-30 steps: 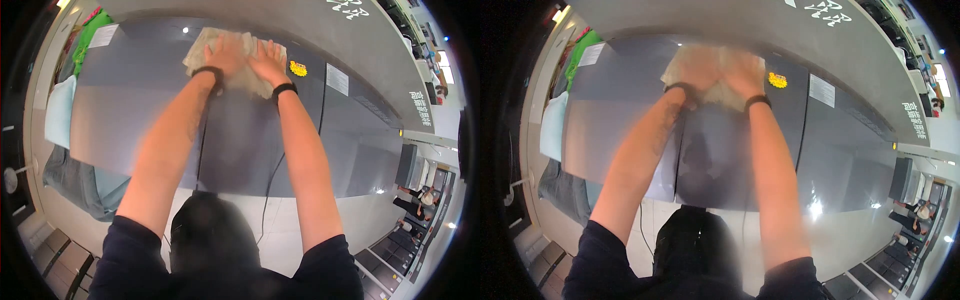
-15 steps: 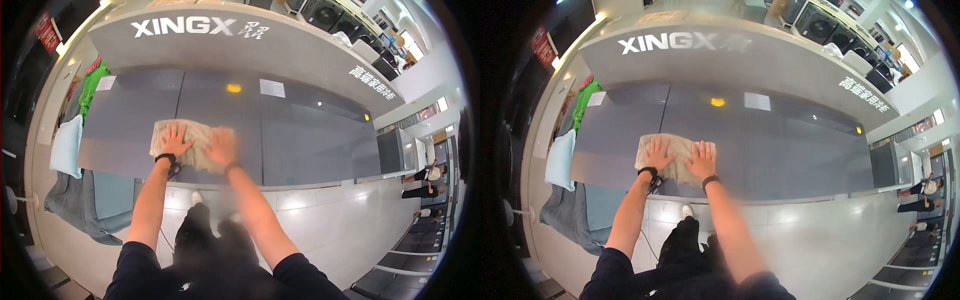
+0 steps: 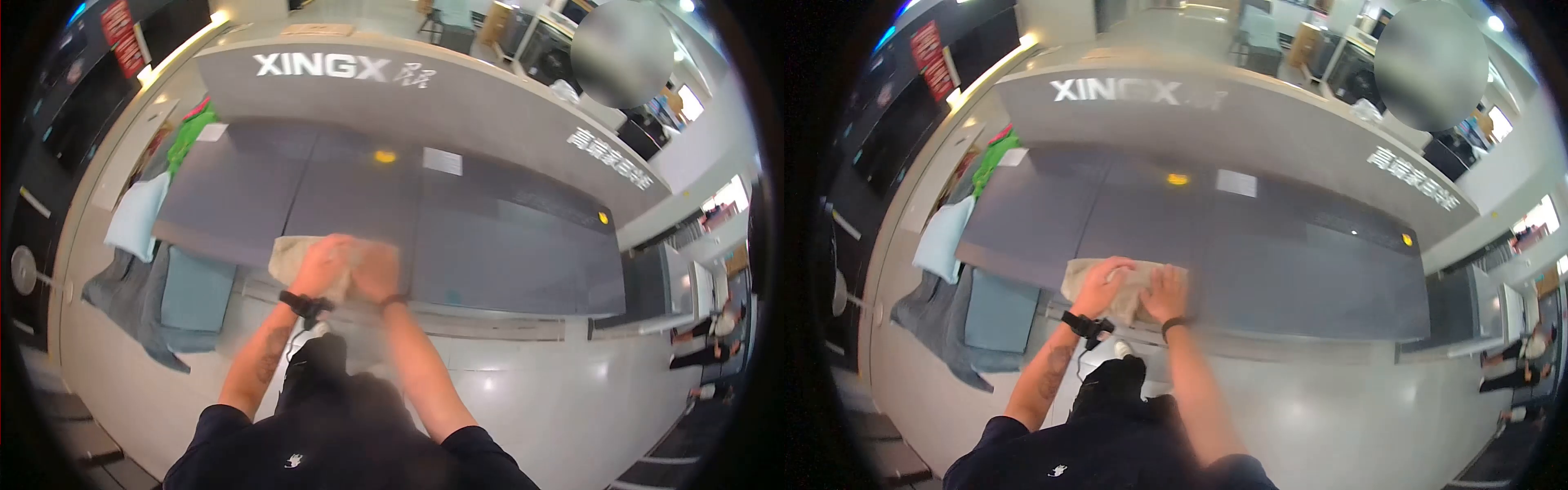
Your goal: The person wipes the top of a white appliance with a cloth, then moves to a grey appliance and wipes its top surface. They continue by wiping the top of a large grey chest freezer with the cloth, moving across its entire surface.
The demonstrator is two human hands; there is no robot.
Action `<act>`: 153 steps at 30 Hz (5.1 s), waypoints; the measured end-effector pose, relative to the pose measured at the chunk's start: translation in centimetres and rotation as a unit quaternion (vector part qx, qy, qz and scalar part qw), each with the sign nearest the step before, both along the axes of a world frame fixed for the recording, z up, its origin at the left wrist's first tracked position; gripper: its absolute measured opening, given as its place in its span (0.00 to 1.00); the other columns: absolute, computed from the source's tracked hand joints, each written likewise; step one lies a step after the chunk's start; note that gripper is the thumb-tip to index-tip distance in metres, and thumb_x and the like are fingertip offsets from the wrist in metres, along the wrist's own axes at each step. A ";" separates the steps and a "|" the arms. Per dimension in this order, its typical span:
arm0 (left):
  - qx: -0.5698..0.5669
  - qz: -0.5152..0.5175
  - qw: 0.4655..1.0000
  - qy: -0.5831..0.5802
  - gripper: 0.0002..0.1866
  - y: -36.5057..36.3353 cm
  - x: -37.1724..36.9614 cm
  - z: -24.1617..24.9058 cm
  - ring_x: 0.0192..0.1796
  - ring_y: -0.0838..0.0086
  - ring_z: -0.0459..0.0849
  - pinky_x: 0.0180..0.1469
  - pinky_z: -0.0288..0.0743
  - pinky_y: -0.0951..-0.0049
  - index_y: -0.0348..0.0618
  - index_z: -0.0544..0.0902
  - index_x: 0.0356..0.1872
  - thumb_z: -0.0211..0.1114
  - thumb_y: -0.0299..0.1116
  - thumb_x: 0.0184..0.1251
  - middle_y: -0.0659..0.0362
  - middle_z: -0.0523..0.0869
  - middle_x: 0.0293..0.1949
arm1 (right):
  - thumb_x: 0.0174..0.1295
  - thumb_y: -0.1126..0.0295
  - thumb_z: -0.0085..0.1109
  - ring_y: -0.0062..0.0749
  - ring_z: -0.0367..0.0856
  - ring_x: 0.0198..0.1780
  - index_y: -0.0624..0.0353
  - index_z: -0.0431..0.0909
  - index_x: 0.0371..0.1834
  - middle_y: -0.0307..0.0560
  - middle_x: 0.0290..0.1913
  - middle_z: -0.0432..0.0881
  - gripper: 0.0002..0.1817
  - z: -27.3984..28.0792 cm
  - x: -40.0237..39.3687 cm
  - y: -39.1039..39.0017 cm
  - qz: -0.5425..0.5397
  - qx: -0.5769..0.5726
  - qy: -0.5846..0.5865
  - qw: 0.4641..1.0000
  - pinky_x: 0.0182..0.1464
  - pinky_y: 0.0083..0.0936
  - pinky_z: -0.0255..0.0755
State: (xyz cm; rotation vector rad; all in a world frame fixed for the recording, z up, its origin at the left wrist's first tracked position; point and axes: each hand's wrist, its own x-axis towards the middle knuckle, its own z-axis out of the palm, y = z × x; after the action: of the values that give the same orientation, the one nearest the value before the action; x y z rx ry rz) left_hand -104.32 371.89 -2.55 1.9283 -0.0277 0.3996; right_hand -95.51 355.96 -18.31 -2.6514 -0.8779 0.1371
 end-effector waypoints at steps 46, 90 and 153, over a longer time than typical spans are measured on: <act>-0.389 -0.327 0.692 -0.512 0.14 5.6 -2.9 25.7 0.50 0.55 0.84 0.52 0.78 0.58 0.39 0.82 0.49 0.62 0.33 0.65 0.49 0.85 0.46 | 0.71 0.46 0.42 0.68 0.33 0.83 0.57 0.43 0.84 0.67 0.83 0.39 0.43 1.9 11.0 8.1 -0.155 -0.188 0.077 0.967 0.79 0.62 0.30; 0.408 0.218 0.877 0.130 0.24 4.5 0.0 -13.6 0.73 0.54 0.69 0.67 0.71 0.53 0.48 0.78 0.59 0.64 0.39 0.61 0.53 0.74 0.67 | 0.70 0.40 0.45 0.56 0.23 0.85 0.49 0.36 0.86 0.60 0.85 0.27 0.48 3.7 17.4 6.2 0.043 -0.217 0.161 0.962 0.81 0.56 0.25; -0.287 0.257 0.867 0.316 0.18 49.5 -28.3 -21.0 0.55 0.49 0.84 0.55 0.75 0.49 0.46 0.78 0.53 0.58 0.33 0.61 0.44 0.86 0.50 | 0.78 0.59 0.46 0.60 0.59 0.76 0.69 0.58 0.76 0.69 0.75 0.61 0.31 2.3 -16.3 61.1 0.219 -0.067 -0.084 0.970 0.74 0.48 0.57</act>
State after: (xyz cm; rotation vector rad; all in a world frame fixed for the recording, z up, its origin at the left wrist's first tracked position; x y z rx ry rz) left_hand -132.63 421.41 -23.60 1.3604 0.9514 0.0767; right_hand -111.78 417.08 -16.03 -2.5726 -1.5552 0.0816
